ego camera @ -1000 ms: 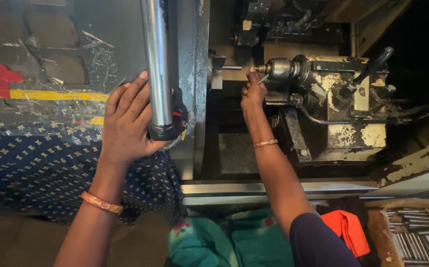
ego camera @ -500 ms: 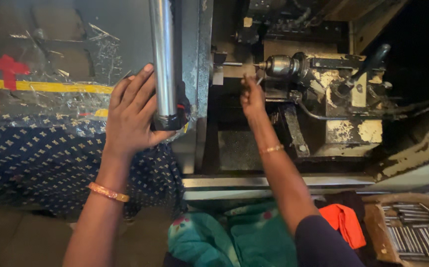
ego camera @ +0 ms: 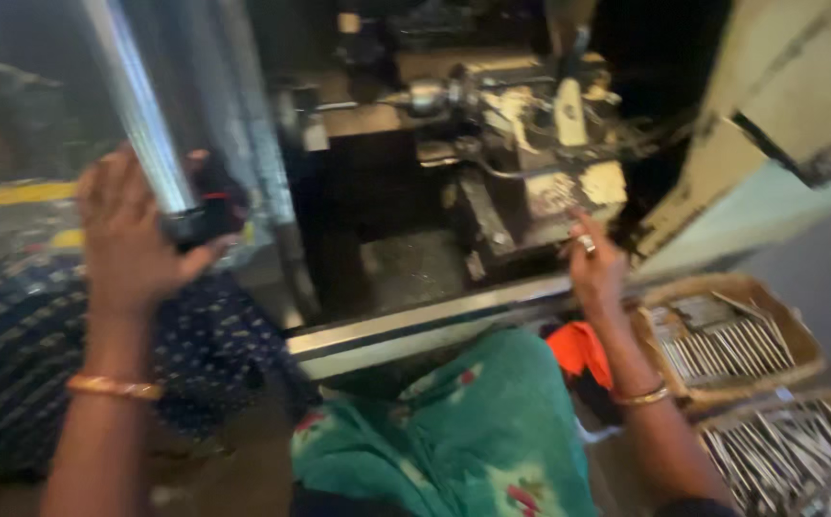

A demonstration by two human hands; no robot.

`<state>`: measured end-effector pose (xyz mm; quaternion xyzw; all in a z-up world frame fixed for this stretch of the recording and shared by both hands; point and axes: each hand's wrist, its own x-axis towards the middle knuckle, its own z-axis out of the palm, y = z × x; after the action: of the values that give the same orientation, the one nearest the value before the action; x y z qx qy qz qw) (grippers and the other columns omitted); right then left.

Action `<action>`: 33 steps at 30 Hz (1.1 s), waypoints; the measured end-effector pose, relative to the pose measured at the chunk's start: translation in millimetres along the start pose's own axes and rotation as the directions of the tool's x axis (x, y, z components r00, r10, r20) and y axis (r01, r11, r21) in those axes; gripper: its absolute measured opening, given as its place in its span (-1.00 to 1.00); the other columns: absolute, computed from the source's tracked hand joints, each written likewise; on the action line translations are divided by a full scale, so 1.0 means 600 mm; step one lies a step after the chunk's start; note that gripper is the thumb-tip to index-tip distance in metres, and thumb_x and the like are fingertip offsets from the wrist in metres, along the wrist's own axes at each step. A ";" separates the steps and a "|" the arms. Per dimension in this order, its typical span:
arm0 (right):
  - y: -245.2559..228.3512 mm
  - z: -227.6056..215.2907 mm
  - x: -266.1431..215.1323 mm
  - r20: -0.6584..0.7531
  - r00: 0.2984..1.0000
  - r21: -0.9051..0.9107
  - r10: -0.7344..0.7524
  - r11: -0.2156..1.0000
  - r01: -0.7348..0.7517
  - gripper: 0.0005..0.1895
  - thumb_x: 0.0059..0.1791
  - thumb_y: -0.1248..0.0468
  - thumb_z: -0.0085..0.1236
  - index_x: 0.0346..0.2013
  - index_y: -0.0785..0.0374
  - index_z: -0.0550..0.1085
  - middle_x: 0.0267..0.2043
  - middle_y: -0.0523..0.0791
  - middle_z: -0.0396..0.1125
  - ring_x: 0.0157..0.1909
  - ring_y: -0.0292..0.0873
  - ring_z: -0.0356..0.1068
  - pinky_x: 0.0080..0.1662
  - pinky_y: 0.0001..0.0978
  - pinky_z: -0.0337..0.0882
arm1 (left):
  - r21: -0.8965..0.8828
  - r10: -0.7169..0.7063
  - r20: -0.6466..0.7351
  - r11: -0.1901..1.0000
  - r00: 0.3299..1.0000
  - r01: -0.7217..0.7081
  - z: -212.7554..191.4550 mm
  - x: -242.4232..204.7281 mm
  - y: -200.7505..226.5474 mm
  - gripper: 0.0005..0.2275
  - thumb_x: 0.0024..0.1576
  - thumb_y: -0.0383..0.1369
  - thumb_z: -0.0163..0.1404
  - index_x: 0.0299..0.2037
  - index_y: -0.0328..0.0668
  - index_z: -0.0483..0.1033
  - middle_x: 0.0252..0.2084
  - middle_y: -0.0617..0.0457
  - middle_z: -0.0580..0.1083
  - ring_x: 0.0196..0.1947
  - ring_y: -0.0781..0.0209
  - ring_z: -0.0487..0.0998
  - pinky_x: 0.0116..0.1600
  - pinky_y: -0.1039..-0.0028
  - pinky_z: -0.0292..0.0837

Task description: The person sits on the floor and repeatedly picks up cylindrical metal rods from a cardboard box, rotates them in both hands, and places them back into the box. The person handles the rods one at a time without using any tools.

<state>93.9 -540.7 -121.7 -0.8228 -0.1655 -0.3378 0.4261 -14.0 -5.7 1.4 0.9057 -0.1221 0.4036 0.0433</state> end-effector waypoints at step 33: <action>0.199 -0.351 0.096 -0.411 0.911 0.084 -0.038 0.993 0.079 -0.53 0.39 0.16 -0.20 0.59 0.21 0.12 0.36 -0.04 0.21 0.15 -0.26 0.34 0.01 -0.47 0.54 | -0.288 -0.130 -0.051 0.951 0.990 0.110 -0.056 0.035 0.125 -0.41 0.29 0.13 -0.23 0.20 -0.28 0.41 0.29 -0.31 0.27 0.41 -0.24 0.10 0.45 -0.08 -0.23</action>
<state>115.2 -782.3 -66.0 -0.7066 -0.1138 -0.5062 0.4811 -43.8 -76.3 38.1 0.8812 -0.1217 0.4099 0.2017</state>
